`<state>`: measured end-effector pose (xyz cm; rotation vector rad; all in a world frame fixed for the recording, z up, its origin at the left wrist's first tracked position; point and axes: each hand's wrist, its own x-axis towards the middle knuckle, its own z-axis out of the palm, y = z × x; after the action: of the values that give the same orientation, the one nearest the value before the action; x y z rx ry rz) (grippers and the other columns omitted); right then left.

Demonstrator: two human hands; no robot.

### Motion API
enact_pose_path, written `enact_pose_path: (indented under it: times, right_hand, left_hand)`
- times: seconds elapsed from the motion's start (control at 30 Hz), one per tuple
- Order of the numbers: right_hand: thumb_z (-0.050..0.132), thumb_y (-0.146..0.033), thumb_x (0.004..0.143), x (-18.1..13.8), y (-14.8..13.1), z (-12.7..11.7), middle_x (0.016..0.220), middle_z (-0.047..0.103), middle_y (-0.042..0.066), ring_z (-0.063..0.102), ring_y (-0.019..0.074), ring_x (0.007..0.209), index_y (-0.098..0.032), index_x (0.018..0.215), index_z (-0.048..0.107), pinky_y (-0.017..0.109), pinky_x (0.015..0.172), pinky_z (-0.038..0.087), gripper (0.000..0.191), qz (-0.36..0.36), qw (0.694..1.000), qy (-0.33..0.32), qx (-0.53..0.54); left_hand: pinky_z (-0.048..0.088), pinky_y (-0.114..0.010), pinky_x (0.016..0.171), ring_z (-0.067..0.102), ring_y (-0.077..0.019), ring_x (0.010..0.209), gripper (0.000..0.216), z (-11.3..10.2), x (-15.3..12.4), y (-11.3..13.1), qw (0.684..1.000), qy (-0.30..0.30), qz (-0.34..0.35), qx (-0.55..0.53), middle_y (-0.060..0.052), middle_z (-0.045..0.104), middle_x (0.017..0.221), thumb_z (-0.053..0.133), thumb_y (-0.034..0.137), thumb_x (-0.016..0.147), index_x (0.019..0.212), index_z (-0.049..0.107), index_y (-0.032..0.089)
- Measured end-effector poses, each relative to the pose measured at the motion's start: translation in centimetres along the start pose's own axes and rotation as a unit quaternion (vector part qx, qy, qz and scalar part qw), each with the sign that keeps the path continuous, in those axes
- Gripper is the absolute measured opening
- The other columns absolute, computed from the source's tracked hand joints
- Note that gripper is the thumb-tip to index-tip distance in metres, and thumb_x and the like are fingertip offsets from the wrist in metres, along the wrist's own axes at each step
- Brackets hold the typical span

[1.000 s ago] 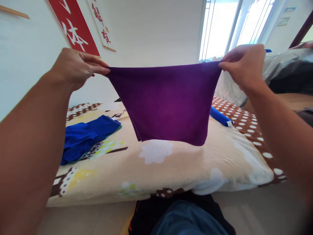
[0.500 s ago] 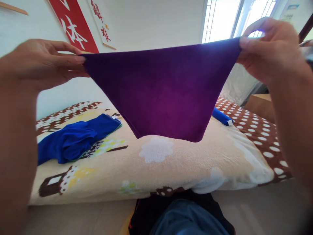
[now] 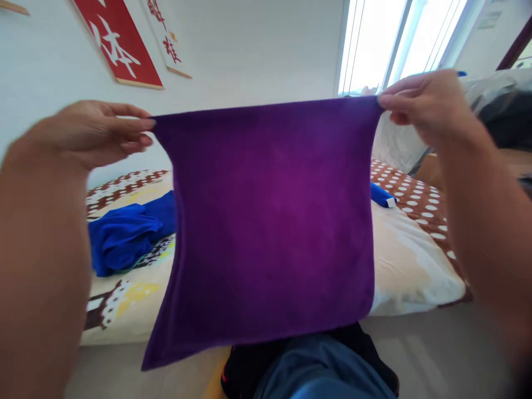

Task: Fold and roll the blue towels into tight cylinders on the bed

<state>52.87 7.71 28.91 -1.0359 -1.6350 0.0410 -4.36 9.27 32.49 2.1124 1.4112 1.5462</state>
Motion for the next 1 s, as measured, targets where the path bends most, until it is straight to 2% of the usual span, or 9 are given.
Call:
enact_pose_path:
  times: [0.1, 0.2, 0.33, 0.43, 0.5, 0.63, 0.73, 0.83, 1.0]
  right_hand:
    - [0.066, -0.043, 0.083, 1.0, 3.3, 2.7, 0.098, 0.073, 0.016, 0.071, 0.0112, 0.071, 0.011, 0.111, 0.060, 0.015, 0.060, 0.047, 0.062, 0.063, 0.996, -0.045, 0.045]
    - [0.060, -0.040, 0.092, 2.0, 5.3, 4.2, 0.114, 0.067, 0.022, 0.072, 0.0098, 0.073, 0.011, 0.118, 0.051, 0.020, 0.070, 0.055, 0.058, 0.078, 0.990, -0.038, 0.111]
    - [0.061, -0.036, 0.096, 1.0, 5.6, 4.1, 0.106, 0.072, 0.010, 0.070, 0.0062, 0.080, -0.008, 0.119, 0.053, 0.024, 0.080, 0.057, 0.037, -0.008, 0.987, 0.070, 0.147]
    - [0.064, -0.038, 0.095, -3.4, 6.0, 3.5, 0.101, 0.073, 0.008, 0.069, 0.0073, 0.083, -0.013, 0.112, 0.059, 0.024, 0.083, 0.056, 0.031, -0.017, 0.991, 0.061, 0.121]
    - [0.067, -0.039, 0.092, -8.1, 7.0, 3.3, 0.103, 0.074, 0.010, 0.070, 0.0115, 0.089, -0.013, 0.105, 0.065, 0.027, 0.086, 0.054, 0.028, -0.006, 0.998, 0.000, 0.065]
    - [0.064, -0.041, 0.092, -19.1, 9.8, 3.7, 0.113, 0.073, 0.008, 0.068, 0.0222, 0.106, -0.022, 0.098, 0.071, 0.039, 0.098, 0.051, 0.021, 0.031, 0.986, -0.162, -0.009]
    - [0.062, -0.049, 0.091, -25.3, 11.3, 3.9, 0.117, 0.072, 0.007, 0.065, 0.0258, 0.112, -0.024, 0.099, 0.073, 0.045, 0.103, 0.049, 0.029, 0.072, 0.967, -0.244, 0.012]
    - [0.060, -0.051, 0.091, -28.1, 11.5, 3.6, 0.117, 0.071, 0.006, 0.064, 0.0261, 0.113, -0.027, 0.099, 0.076, 0.046, 0.103, 0.050, 0.030, 0.073, 0.961, -0.268, 0.017]
    - [0.061, -0.050, 0.091, -28.9, 10.7, 2.3, 0.111, 0.072, 0.005, 0.065, 0.0266, 0.108, -0.031, 0.094, 0.078, 0.046, 0.097, 0.052, 0.026, 0.036, 0.968, -0.249, -0.026]
  left_hand:
    - [0.032, -0.080, 0.092, 0.072, -0.0293, 0.096, 0.020, 4.2, 0.6, -1.1, 0.987, -0.104, -0.099, -0.071, -0.002, 0.060, 0.078, 0.061, 0.000, 0.091, 0.104, 0.049, -0.009]
    - [0.043, -0.070, 0.097, 0.075, -0.0220, 0.084, 0.018, 7.1, 1.1, -0.5, 0.987, -0.026, -0.059, -0.144, 0.002, 0.058, 0.075, 0.062, 0.002, 0.091, 0.099, 0.046, -0.002]
    - [0.057, -0.054, 0.094, 0.074, -0.0166, 0.082, 0.031, 8.9, -0.5, 1.0, 0.981, 0.078, 0.054, -0.166, 0.006, 0.058, 0.075, 0.073, 0.018, 0.088, 0.102, 0.047, 0.009]
    - [0.057, -0.043, 0.091, 0.073, -0.0129, 0.084, 0.032, 9.8, -5.0, 0.2, 0.986, 0.107, 0.075, -0.107, 0.005, 0.063, 0.083, 0.069, 0.030, 0.091, 0.106, 0.050, 0.010]
    - [0.055, -0.041, 0.093, 0.072, -0.0142, 0.088, 0.034, 10.4, -9.8, -1.8, 0.995, 0.072, 0.040, -0.053, 0.002, 0.068, 0.090, 0.069, 0.032, 0.089, 0.107, 0.055, 0.008]
    - [0.057, -0.041, 0.088, 0.071, -0.0229, 0.090, 0.028, 11.9, -21.4, -7.0, 0.991, -0.115, -0.074, -0.007, -0.006, 0.076, 0.094, 0.073, 0.041, 0.082, 0.092, 0.066, 0.015]
    - [0.053, -0.043, 0.093, 0.069, -0.0253, 0.099, 0.022, 13.0, -28.1, -8.9, 0.976, -0.193, -0.088, 0.046, -0.008, 0.076, 0.104, 0.062, 0.043, 0.089, 0.090, 0.069, 0.021]
    - [0.046, -0.044, 0.102, 0.065, -0.0244, 0.110, 0.017, 13.3, -31.1, -8.6, 0.979, -0.180, -0.050, 0.082, -0.004, 0.075, 0.112, 0.057, 0.038, 0.092, 0.090, 0.068, 0.025]
    - [0.042, -0.042, 0.099, 0.062, -0.0235, 0.111, 0.013, 12.4, -31.9, -6.7, 0.975, -0.161, 0.017, 0.152, 0.000, 0.076, 0.110, 0.056, 0.032, 0.094, 0.088, 0.068, 0.028]
